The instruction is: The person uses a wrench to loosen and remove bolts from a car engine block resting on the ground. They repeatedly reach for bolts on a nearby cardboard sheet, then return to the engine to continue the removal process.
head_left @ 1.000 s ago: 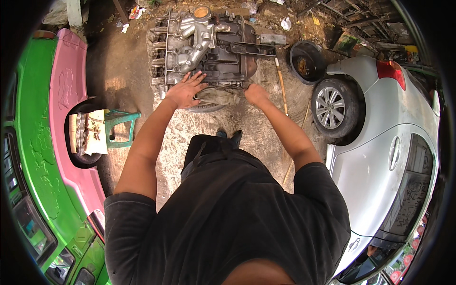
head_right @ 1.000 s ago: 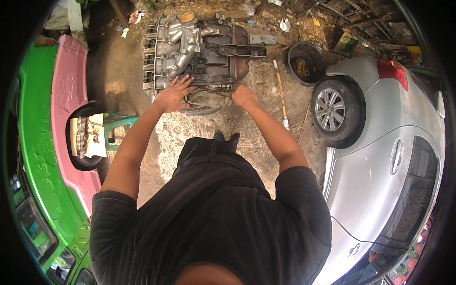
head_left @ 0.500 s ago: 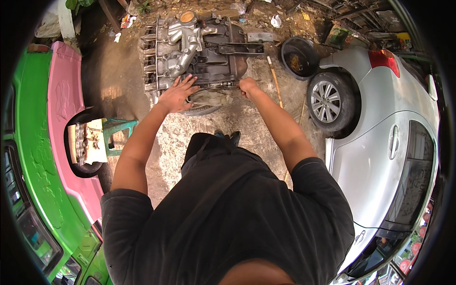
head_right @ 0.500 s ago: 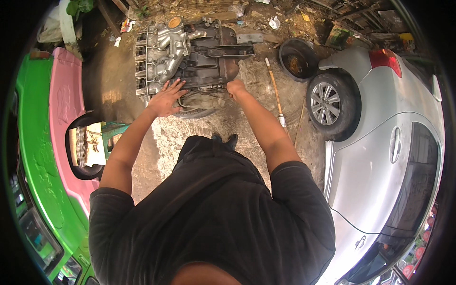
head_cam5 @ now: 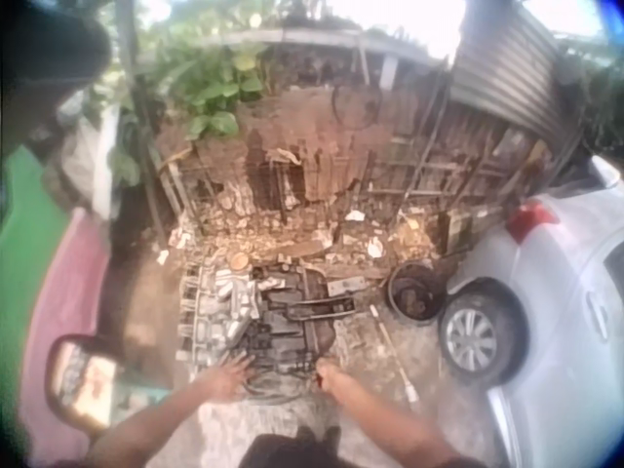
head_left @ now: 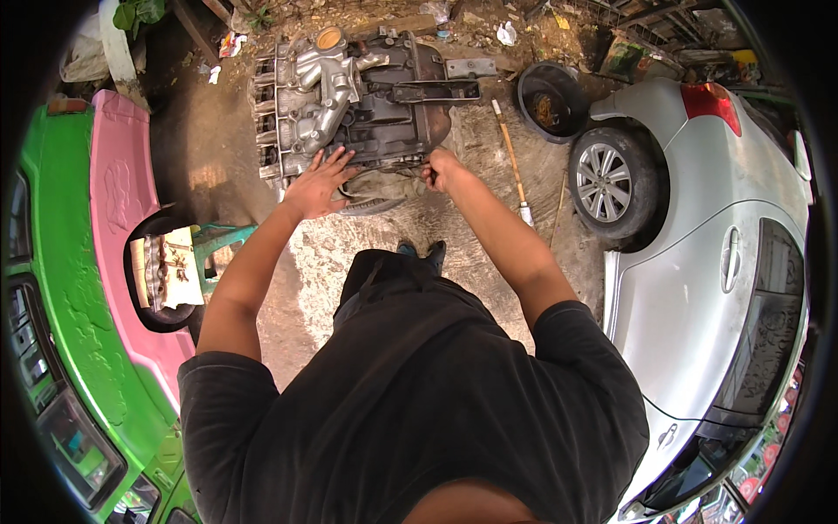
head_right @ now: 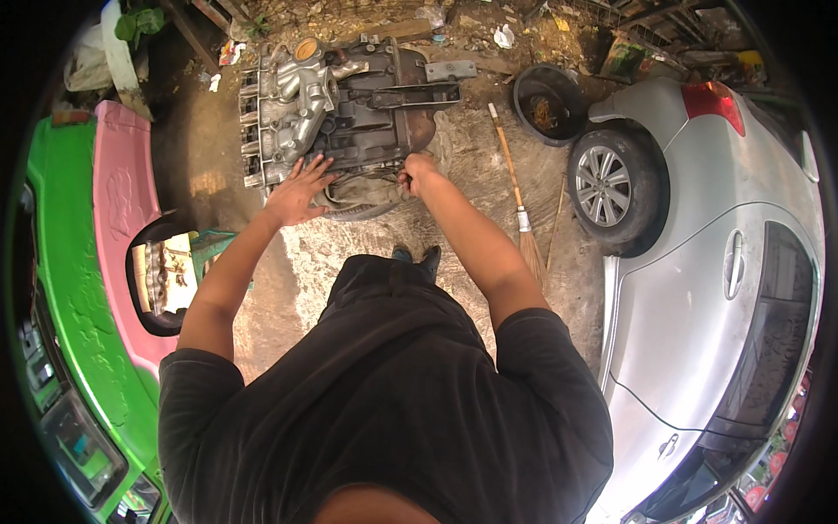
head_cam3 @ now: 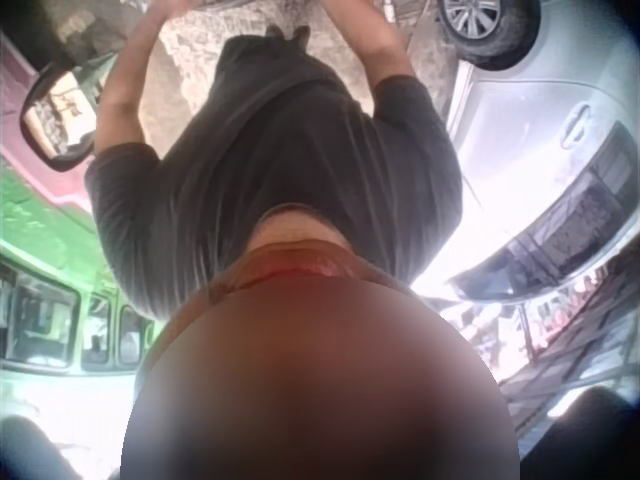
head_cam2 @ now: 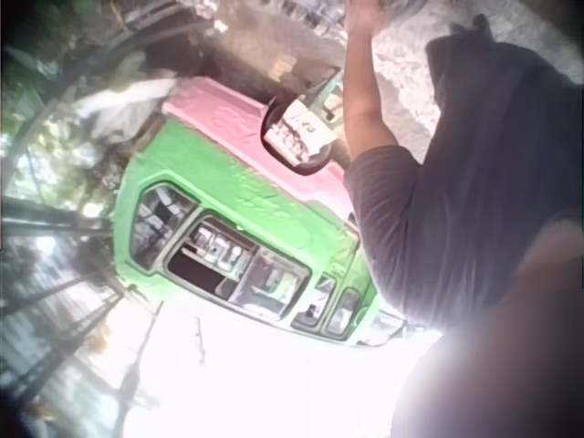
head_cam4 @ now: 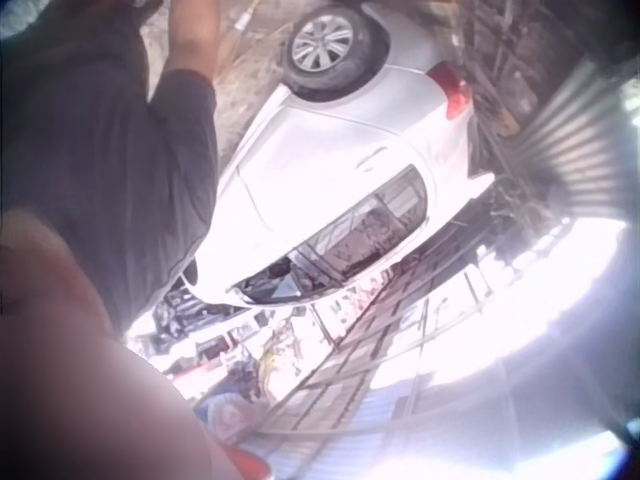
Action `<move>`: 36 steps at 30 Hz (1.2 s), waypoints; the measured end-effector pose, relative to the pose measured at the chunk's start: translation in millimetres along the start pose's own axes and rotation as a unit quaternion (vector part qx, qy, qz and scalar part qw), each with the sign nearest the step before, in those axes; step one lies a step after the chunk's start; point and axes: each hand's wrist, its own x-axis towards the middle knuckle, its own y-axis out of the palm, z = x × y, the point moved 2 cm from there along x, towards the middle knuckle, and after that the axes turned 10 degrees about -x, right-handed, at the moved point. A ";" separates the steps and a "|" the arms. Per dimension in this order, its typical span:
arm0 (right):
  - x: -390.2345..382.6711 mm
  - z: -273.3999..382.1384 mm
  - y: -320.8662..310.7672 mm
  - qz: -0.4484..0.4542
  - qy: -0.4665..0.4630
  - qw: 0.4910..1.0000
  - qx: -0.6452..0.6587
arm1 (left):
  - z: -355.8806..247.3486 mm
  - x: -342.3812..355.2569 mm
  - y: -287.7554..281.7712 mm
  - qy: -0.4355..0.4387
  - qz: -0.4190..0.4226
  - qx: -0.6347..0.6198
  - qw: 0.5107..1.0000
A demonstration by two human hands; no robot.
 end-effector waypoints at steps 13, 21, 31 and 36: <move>26.7 -46.3 -47.5 -0.179 -0.407 0.677 -0.586 | -0.7 2.0 -1.3 -0.006 0.022 0.007 1.000; -4.5 -29.6 -28.8 -0.195 -0.364 0.652 -0.636 | -0.3 3.4 -0.3 -0.009 0.042 0.032 0.999; 0.3 -3.5 -30.3 -0.166 -0.414 0.511 -0.735 | -0.3 2.3 -1.9 -0.016 0.024 0.006 1.000; 15.9 -27.8 -40.6 -0.165 -0.378 0.574 -0.707 | -1.3 0.1 -2.5 -0.010 0.010 -0.009 1.000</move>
